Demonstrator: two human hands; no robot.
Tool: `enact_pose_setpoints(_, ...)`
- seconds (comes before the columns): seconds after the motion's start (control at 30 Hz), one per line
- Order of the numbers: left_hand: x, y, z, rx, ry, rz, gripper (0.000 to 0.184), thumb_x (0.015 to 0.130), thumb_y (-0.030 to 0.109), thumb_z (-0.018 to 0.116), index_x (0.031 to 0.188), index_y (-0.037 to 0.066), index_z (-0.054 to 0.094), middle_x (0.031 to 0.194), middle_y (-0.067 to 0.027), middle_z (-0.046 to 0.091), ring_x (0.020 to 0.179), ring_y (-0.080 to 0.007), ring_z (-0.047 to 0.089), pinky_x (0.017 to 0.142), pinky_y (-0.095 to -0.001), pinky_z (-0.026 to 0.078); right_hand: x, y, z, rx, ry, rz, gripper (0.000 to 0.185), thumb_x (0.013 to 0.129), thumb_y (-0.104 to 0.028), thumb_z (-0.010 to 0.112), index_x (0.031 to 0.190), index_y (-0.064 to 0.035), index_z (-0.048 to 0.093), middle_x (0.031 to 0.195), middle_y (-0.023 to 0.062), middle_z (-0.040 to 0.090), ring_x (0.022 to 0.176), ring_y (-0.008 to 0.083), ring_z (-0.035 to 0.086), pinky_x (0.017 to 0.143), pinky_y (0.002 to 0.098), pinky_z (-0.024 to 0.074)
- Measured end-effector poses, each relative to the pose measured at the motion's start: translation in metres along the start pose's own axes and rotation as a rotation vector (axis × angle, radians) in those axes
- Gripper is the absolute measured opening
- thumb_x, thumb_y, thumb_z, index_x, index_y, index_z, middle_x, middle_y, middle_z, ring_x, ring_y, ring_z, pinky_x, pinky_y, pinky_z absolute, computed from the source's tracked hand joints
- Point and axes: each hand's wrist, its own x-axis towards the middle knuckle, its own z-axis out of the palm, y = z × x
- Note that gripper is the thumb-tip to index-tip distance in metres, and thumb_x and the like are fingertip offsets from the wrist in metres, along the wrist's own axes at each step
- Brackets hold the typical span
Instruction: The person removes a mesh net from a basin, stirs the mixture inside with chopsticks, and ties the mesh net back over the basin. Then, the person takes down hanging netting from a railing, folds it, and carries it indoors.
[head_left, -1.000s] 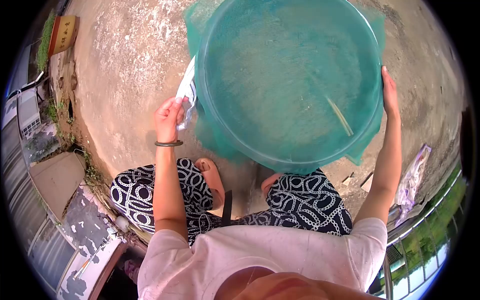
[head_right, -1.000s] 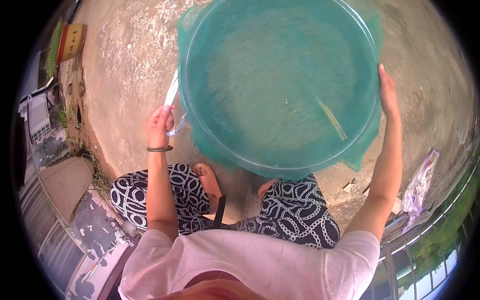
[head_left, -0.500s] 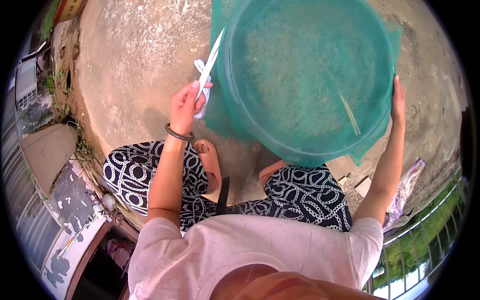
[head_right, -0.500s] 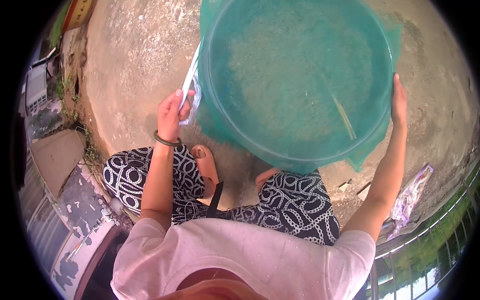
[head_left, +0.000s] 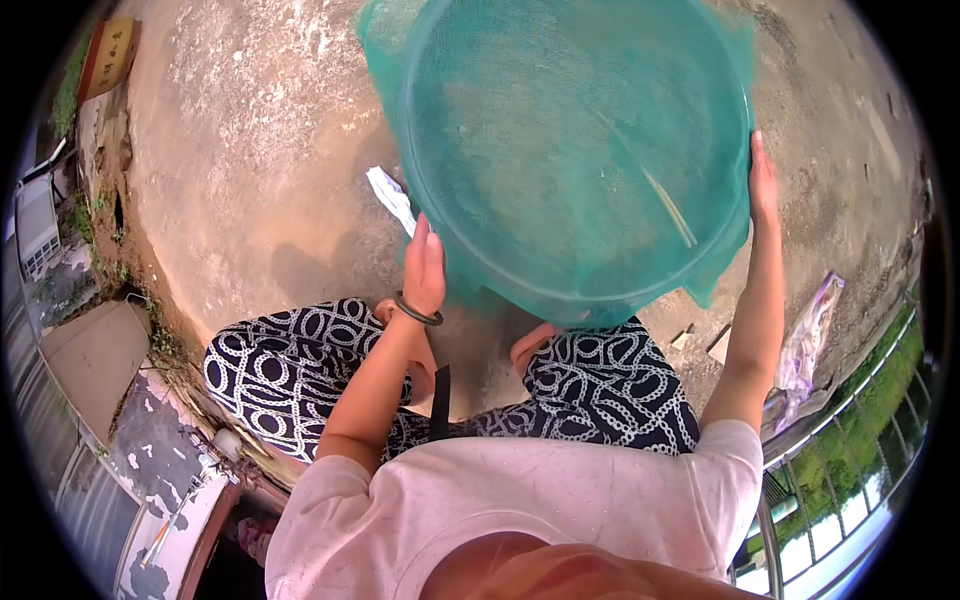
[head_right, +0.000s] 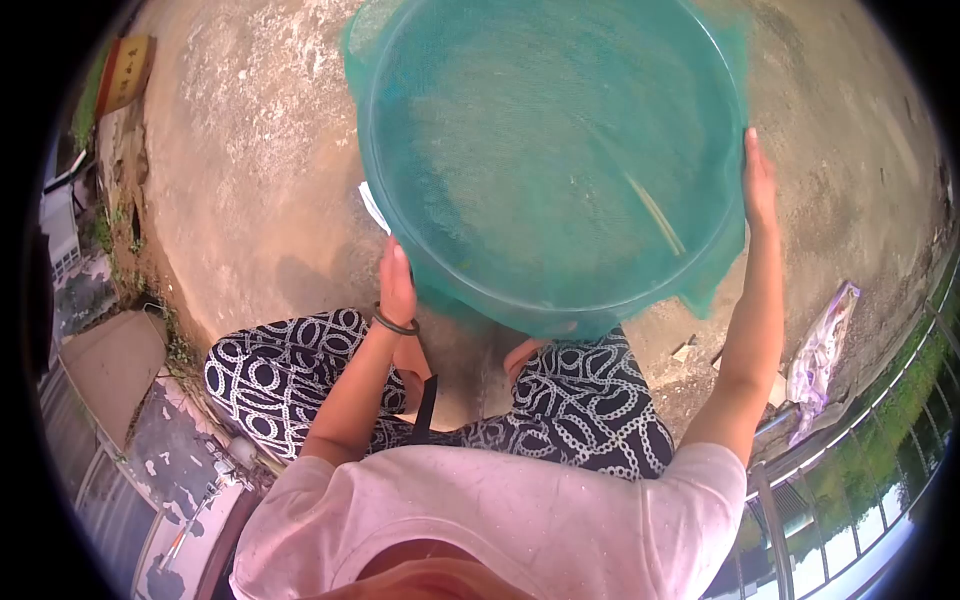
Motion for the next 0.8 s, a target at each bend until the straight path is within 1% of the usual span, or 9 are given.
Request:
enact_pose_setpoints(0.07, -0.005, -0.003, 0.001, 0.025, -0.014, 0.039, 0.058, 0.097, 0.025, 0.042, 0.139, -0.013, 0.028, 0.095, -0.011, 0.058, 0.085, -0.0165, 0.056, 0.074, -0.0255, 0.044, -0.008, 0.02, -0.001, -0.084, 0.054, -0.068, 0.062, 0.097, -0.052, 0.042, 0.113, 0.0042, 0.063, 0.102, 0.0107, 0.066, 0.095, 0.018, 0.06, 0.087, 0.0302, 0.0452)
enact_pose_setpoints(0.2, -0.018, 0.001, 0.009, 0.021, -0.098, 0.117, 0.069, 0.093, 0.031, 0.052, 0.141, -0.01, 0.024, 0.115, -0.0186, 0.058, 0.106, -0.0265, 0.06, 0.086, -0.0296, 0.046, -0.036, 0.055, -0.003, -0.013, 0.076, -0.154, 0.061, 0.097, -0.051, 0.043, 0.115, 0.0044, 0.061, 0.102, 0.0137, 0.067, 0.097, 0.0196, 0.06, 0.088, 0.0316, 0.0448)
enact_pose_setpoints(0.3, -0.034, -0.001, 0.019, 0.093, -0.171, 0.17, 0.07, 0.087, 0.028, 0.064, 0.138, -0.007, 0.031, 0.113, -0.0142, 0.059, 0.099, -0.0218, 0.06, 0.078, -0.0293, 0.049, -0.071, 0.063, -0.007, -0.154, 0.128, -0.177, 0.055, 0.096, -0.048, 0.046, 0.118, -0.0001, 0.06, 0.105, 0.02, 0.067, 0.102, 0.0305, 0.063, 0.09, 0.0364, 0.0451)
enact_pose_setpoints(0.37, -0.041, -0.002, 0.022, 0.002, -0.187, 0.1, 0.061, 0.085, 0.02, 0.068, 0.132, -0.005, 0.039, 0.11, -0.0107, 0.059, 0.094, -0.0187, 0.059, 0.073, -0.0277, 0.049, -0.101, 0.061, -0.013, -0.254, 0.118, -0.12, 0.052, 0.095, -0.048, 0.047, 0.119, -0.0036, 0.06, 0.108, 0.022, 0.065, 0.105, 0.0374, 0.06, 0.09, 0.0402, 0.0453)
enact_pose_setpoints(0.57, -0.032, -0.012, 0.011, -0.002, -0.348, -0.168, 0.03, 0.085, 0.005, 0.065, 0.112, -0.004, 0.055, 0.1, -0.0062, 0.062, 0.086, -0.0146, 0.058, 0.073, -0.0269, 0.048, -0.167, 0.077, -0.004, -0.251, 0.157, -0.115, 0.042, 0.097, -0.04, 0.047, 0.116, -0.0054, 0.06, 0.091, 0.0232, 0.065, 0.09, 0.042, 0.062, 0.076, 0.0447, 0.0493)
enact_pose_setpoints(0.6, -0.029, -0.016, 0.015, 0.006, -0.345, -0.184, 0.026, 0.085, 0.003, 0.063, 0.108, -0.005, 0.057, 0.098, -0.0065, 0.063, 0.086, -0.0148, 0.058, 0.075, -0.0281, 0.048, -0.175, 0.084, 0.001, -0.333, 0.234, -0.197, 0.036, 0.098, -0.035, 0.046, 0.116, -0.0062, 0.06, 0.082, 0.023, 0.064, 0.079, 0.0432, 0.062, 0.068, 0.0464, 0.0495)
enact_pose_setpoints(0.63, -0.027, -0.019, 0.018, 0.017, -0.342, -0.201, 0.021, 0.085, 0.001, 0.062, 0.104, -0.006, 0.059, 0.096, -0.0069, 0.064, 0.086, -0.015, 0.058, 0.076, -0.0293, 0.047, -0.183, 0.089, 0.003, -0.314, 0.232, -0.154, 0.039, 0.097, -0.037, 0.047, 0.116, -0.0056, 0.06, 0.08, 0.0224, 0.064, 0.077, 0.0424, 0.062, 0.067, 0.0464, 0.0497)
enact_pose_setpoints(0.73, -0.023, -0.012, 0.03, 0.184, -0.302, 0.004, 0.015, 0.085, -0.001, 0.058, 0.098, -0.008, 0.06, 0.092, -0.0093, 0.066, 0.086, -0.0161, 0.059, 0.078, -0.0299, 0.047, -0.214, 0.09, 0.011, -0.316, 0.221, -0.062, 0.048, 0.095, -0.047, 0.048, 0.112, -0.0032, 0.061, 0.075, 0.0203, 0.065, 0.073, 0.0394, 0.064, 0.065, 0.0463, 0.0505)
enact_pose_setpoints(0.8, -0.022, -0.018, 0.036, 0.109, -0.278, -0.066, 0.014, 0.084, -0.002, 0.057, 0.096, -0.007, 0.061, 0.089, -0.0111, 0.066, 0.081, -0.0168, 0.061, 0.075, -0.0299, 0.048, -0.234, 0.086, 0.016, -0.408, 0.197, -0.047, 0.057, 0.092, -0.054, 0.049, 0.105, -0.0008, 0.063, 0.07, 0.0186, 0.066, 0.069, 0.0364, 0.066, 0.063, 0.0462, 0.0511)
